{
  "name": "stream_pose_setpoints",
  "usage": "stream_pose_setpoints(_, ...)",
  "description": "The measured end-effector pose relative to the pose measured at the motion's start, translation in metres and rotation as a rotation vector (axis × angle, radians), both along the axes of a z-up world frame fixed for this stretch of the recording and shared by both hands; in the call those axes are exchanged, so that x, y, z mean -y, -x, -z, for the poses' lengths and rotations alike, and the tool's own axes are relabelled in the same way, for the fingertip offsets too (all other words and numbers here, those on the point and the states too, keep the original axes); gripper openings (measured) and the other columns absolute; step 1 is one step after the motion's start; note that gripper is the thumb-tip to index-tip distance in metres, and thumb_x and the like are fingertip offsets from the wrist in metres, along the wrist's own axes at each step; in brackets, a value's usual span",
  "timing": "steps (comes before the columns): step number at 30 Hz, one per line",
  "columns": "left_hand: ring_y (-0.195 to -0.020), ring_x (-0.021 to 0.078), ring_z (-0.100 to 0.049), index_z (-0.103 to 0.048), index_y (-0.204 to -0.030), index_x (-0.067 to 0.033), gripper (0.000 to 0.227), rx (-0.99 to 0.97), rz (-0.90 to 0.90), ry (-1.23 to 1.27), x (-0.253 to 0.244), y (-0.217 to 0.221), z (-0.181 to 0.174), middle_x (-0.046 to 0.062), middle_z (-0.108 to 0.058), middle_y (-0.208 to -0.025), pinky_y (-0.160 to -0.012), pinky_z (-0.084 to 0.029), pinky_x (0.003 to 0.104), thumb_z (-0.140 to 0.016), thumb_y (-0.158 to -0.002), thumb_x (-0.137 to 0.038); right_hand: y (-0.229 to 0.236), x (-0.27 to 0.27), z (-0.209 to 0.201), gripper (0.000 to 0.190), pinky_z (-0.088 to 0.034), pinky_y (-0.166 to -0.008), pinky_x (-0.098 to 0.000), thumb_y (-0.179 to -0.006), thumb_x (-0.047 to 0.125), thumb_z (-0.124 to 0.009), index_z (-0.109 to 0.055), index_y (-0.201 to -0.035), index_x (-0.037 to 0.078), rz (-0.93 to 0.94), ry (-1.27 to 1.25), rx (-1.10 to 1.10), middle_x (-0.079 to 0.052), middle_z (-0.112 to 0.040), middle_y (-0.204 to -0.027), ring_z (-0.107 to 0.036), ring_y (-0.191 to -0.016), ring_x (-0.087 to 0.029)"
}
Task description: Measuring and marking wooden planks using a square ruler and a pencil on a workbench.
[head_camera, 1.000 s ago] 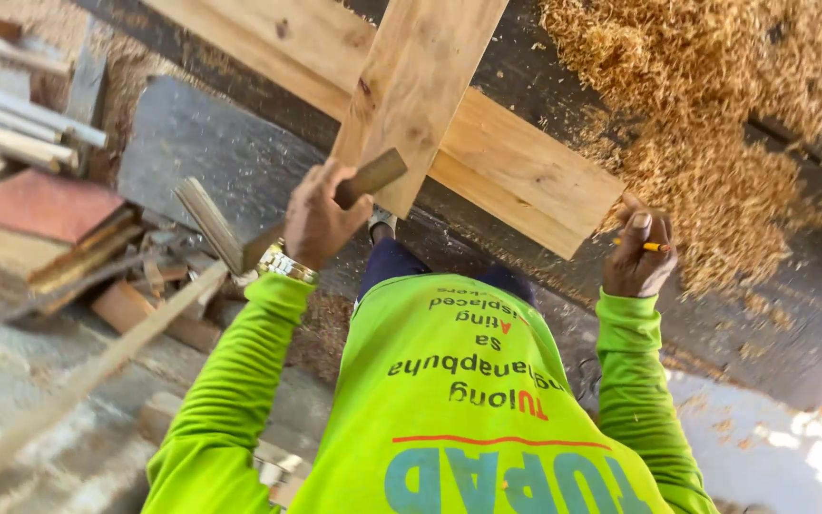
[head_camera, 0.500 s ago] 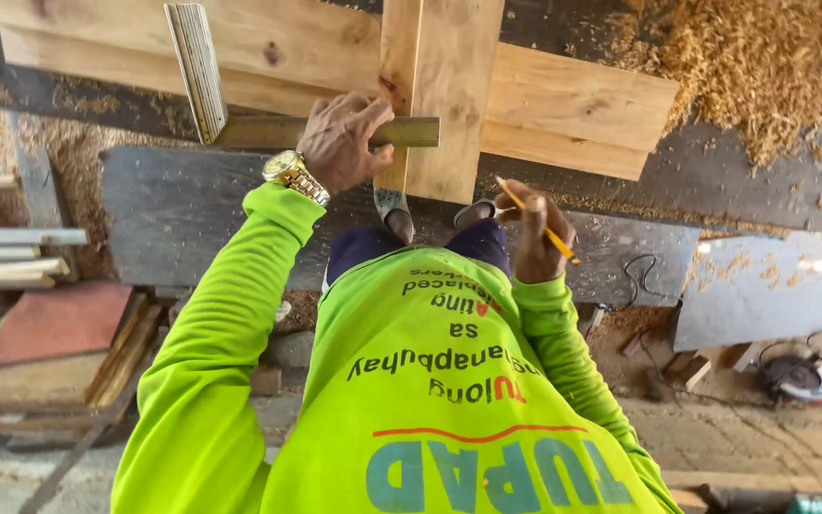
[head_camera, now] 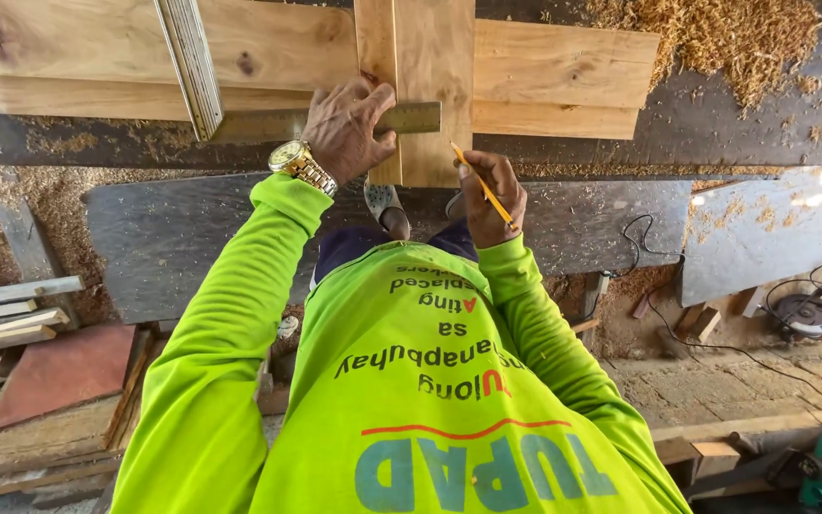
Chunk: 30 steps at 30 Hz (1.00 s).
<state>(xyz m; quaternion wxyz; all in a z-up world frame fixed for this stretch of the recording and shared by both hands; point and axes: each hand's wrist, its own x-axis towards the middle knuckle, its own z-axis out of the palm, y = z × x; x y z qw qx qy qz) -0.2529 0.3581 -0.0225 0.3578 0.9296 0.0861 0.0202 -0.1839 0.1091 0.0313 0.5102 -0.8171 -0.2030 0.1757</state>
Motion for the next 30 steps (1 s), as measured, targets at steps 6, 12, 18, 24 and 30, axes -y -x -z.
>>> stream_pose_setpoints(6, -0.107, 0.0298, -0.062, -0.063, -0.122, -0.0127, 0.045, -0.024, 0.014, 0.023, -0.001, -0.005, -0.008, 0.010, -0.063, -0.109, -0.094, -0.042, 0.053, -0.078, -0.084, -0.033, 0.001, -0.006, 0.008, 0.018, -0.057, -0.083, -0.0251, -0.100, 0.009, -0.069, -0.069, -0.116, 0.001, 0.043, 0.088, 0.036, -0.008, -0.076, -0.103, -0.070, -0.092, -0.010)
stream_pose_setpoints(12, -0.100, 0.0309, -0.064, -0.064, -0.121, -0.0109, 0.045, -0.025, 0.021, 0.006, -0.001, -0.005, -0.007, 0.012, -0.063, -0.110, -0.090, -0.043, 0.053, -0.079, -0.084, -0.032, -0.001, -0.011, 0.008, 0.020, -0.057, -0.085, -0.0260, -0.098, 0.007, -0.070, -0.070, -0.118, 0.001, 0.023, 0.080, 0.045, -0.007, -0.074, -0.105, -0.069, -0.093, -0.010)
stream_pose_setpoints(18, -0.099, 0.0297, -0.064, -0.064, -0.125, -0.0119, 0.049, -0.033, 0.010, -0.004, 0.000, -0.006, 0.001, 0.012, -0.064, -0.108, -0.090, -0.043, 0.052, -0.079, -0.083, -0.032, -0.002, -0.013, 0.009, 0.021, -0.058, -0.083, -0.0261, -0.096, 0.006, -0.072, -0.070, -0.116, 0.002, 0.024, 0.122, 0.062, -0.007, -0.073, -0.106, -0.070, -0.093, -0.011)
stream_pose_setpoints(24, -0.098, 0.0296, -0.063, -0.063, -0.126, -0.0110, 0.049, -0.066, 0.025, 0.003, 0.000, -0.008, -0.001, 0.013, -0.063, -0.106, -0.089, -0.043, 0.052, -0.079, -0.085, -0.033, -0.002, -0.012, 0.007, 0.019, -0.057, -0.082, -0.0276, -0.095, 0.005, -0.073, -0.073, -0.114, 0.003, 0.022, 0.103, 0.103, -0.008, -0.072, -0.102, -0.069, -0.091, -0.014)
stream_pose_setpoints(30, -0.097, 0.0305, -0.063, -0.064, -0.124, -0.0115, 0.047, -0.079, 0.016, -0.001, 0.001, -0.008, -0.005, 0.013, -0.062, -0.109, -0.090, -0.043, 0.052, -0.078, -0.085, -0.033, -0.002, -0.014, 0.002, 0.015, -0.056, -0.081, -0.0296, -0.100, 0.008, -0.069, -0.073, -0.114, 0.003, -0.018, 0.124, 0.175, -0.009, -0.072, -0.101, -0.070, -0.089, -0.016)
